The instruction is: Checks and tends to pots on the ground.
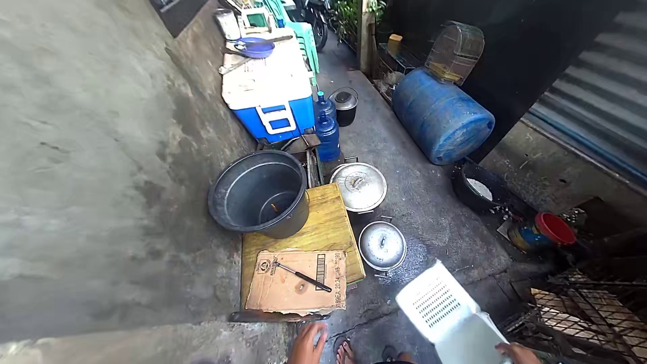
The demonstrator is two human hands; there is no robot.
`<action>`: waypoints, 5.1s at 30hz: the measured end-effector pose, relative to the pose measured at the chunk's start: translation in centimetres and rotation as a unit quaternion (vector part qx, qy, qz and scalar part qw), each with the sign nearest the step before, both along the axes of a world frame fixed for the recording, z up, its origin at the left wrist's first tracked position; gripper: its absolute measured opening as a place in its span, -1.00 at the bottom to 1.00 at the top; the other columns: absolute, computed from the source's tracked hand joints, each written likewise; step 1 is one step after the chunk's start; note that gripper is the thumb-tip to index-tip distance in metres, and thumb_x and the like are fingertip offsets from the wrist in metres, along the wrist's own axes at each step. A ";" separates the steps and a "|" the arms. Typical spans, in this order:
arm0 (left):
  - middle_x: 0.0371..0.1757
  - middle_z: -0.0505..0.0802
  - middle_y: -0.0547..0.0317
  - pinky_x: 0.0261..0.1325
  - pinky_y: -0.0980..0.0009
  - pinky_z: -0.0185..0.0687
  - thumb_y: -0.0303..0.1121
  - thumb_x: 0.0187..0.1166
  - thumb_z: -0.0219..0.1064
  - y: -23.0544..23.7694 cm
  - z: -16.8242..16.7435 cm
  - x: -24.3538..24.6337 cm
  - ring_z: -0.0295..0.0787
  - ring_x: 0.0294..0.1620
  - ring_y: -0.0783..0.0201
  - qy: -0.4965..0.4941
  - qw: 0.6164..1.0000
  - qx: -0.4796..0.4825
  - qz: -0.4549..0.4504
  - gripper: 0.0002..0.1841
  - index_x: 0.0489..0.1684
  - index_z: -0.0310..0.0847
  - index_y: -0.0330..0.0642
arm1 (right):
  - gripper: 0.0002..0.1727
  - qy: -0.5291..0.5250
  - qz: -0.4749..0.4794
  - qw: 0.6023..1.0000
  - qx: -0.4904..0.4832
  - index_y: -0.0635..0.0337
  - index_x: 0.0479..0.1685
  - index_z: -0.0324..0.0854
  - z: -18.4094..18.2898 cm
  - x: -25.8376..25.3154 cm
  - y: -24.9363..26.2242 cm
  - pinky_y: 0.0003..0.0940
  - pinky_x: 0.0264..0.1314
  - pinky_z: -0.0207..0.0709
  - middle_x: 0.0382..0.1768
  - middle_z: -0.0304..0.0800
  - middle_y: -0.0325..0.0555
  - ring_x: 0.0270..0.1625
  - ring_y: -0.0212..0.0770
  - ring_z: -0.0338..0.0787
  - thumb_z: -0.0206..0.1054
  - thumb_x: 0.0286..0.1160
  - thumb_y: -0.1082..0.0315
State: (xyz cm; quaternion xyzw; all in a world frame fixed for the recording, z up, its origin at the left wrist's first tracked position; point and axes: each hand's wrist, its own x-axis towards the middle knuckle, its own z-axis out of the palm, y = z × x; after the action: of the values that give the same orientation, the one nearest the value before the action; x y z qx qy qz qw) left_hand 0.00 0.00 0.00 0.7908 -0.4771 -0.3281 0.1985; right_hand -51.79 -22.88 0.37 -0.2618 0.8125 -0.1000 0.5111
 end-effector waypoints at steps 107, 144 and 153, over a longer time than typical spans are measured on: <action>0.37 0.84 0.22 0.81 -0.40 -0.24 0.28 0.66 0.00 -56.4 -11.9 19.3 0.49 0.67 -0.08 -0.273 0.902 0.062 0.327 -0.45 0.12 0.85 0.22 | -0.43 0.138 0.881 0.450 0.049 0.15 0.43 0.62 -10.3 50.2 -74.9 0.23 0.50 0.49 0.32 0.71 0.21 0.46 0.21 0.66 0.20 0.73 -0.11; 0.28 0.84 0.28 0.90 -0.22 -0.31 0.20 0.70 0.01 -56.5 -11.4 19.1 0.45 0.70 0.14 -0.215 0.907 0.072 0.355 -0.49 -0.07 0.80 0.08 | -0.54 -0.102 0.866 0.444 -0.209 0.29 0.28 0.68 -1.9 105.0 -50.0 0.36 0.42 0.48 0.32 0.71 0.28 0.42 0.24 0.68 0.28 0.66 0.10; 0.28 0.86 0.24 0.89 -0.26 -0.27 0.18 0.71 0.04 -56.4 -12.2 19.2 0.46 0.70 0.09 -0.219 0.908 0.043 0.356 -0.49 -0.04 0.86 0.08 | -0.62 -0.283 0.846 0.360 -0.272 0.22 0.34 0.67 -1.1 93.9 -57.7 -0.19 0.33 0.68 0.43 0.60 0.10 0.27 -0.11 0.76 0.29 0.70 0.21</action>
State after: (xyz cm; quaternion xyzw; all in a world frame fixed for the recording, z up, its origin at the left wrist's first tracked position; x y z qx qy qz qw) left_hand 19.25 -56.38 -12.22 0.9678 -0.1812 -0.0742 0.1580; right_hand 42.11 -80.53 -0.78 -0.8925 -0.1012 0.1018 0.4275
